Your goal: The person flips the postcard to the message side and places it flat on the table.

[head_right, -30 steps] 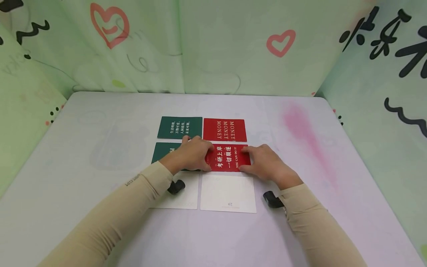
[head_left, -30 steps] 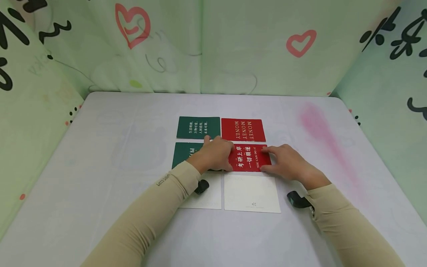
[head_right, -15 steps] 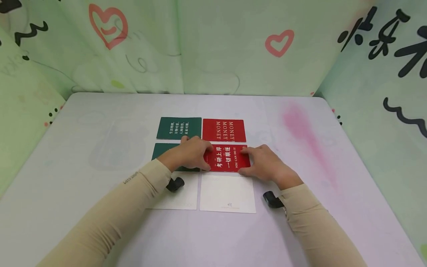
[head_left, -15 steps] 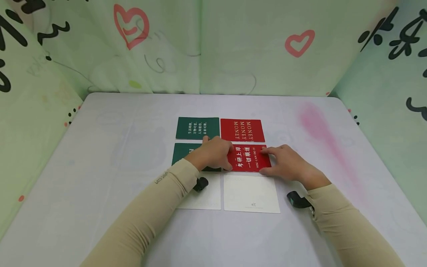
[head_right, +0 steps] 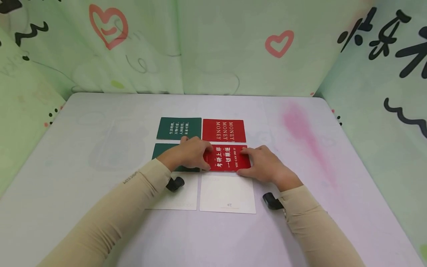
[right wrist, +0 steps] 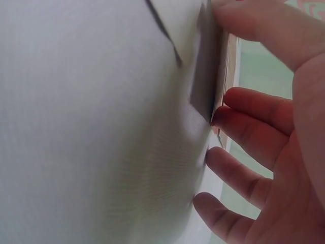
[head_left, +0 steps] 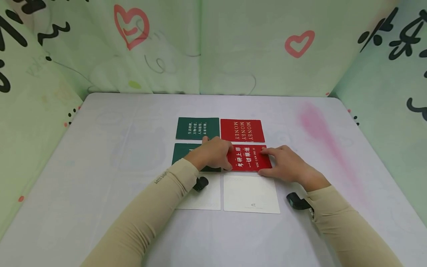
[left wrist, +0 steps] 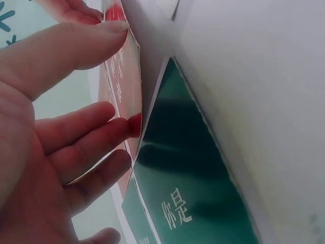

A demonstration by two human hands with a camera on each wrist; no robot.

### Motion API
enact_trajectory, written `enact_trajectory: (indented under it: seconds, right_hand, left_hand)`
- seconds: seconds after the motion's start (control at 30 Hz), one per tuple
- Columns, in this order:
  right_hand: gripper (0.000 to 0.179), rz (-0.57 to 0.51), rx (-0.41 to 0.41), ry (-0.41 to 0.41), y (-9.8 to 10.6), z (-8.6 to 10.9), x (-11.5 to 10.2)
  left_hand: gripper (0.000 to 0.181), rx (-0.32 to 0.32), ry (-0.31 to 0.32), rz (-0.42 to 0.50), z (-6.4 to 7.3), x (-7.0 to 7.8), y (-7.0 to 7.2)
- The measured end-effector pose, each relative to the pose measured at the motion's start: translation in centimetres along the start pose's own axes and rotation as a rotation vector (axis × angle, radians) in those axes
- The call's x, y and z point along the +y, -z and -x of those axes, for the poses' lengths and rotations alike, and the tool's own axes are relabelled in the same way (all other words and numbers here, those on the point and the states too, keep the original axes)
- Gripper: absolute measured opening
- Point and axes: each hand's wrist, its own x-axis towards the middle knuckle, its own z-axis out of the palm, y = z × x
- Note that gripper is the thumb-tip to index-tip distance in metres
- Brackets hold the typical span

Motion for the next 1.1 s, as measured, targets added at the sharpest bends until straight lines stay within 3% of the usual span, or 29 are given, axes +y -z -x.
enact_trajectory:
  seconds: [0.17, 0.37, 0.6, 0.8, 0.93, 1.03, 1.1]
  right_hand:
    - [0.073, -0.015, 0.006, 0.009, 0.2, 0.1, 0.1]
    - [0.063, -0.069, 0.054, 0.065, 0.1, 0.0, 0.2]
    - [0.051, -0.076, 0.116, 0.042, 0.0, 0.1, -0.1]
    - [0.041, -0.014, 0.198, 0.040, 0.3, 0.6, -0.1]
    - [0.039, -0.112, 0.285, 0.010, 0.4, 1.1, 0.1]
    - [0.047, -0.214, 0.356, -0.020, 0.4, 1.4, 0.2]
    - [0.054, -0.281, 0.392, -0.043, 0.3, 1.6, 0.2]
  left_hand:
    - [0.065, 0.014, -0.020, -0.021, 0.0, 0.0, -0.2]
    - [0.050, 0.023, -0.039, 0.032, 0.1, -0.5, -0.4]
    - [0.038, 0.142, -0.111, 0.025, 0.9, -0.8, -1.4]
    - [0.038, 0.252, -0.107, -0.017, 1.6, -0.4, -1.1]
    - [0.038, 0.342, -0.093, 0.160, 1.7, -0.5, -0.9]
    - [0.043, 0.404, -0.086, 0.328, 1.8, -0.6, -1.0]
    - [0.047, 0.443, -0.088, 0.379, 1.8, -0.7, -1.1]
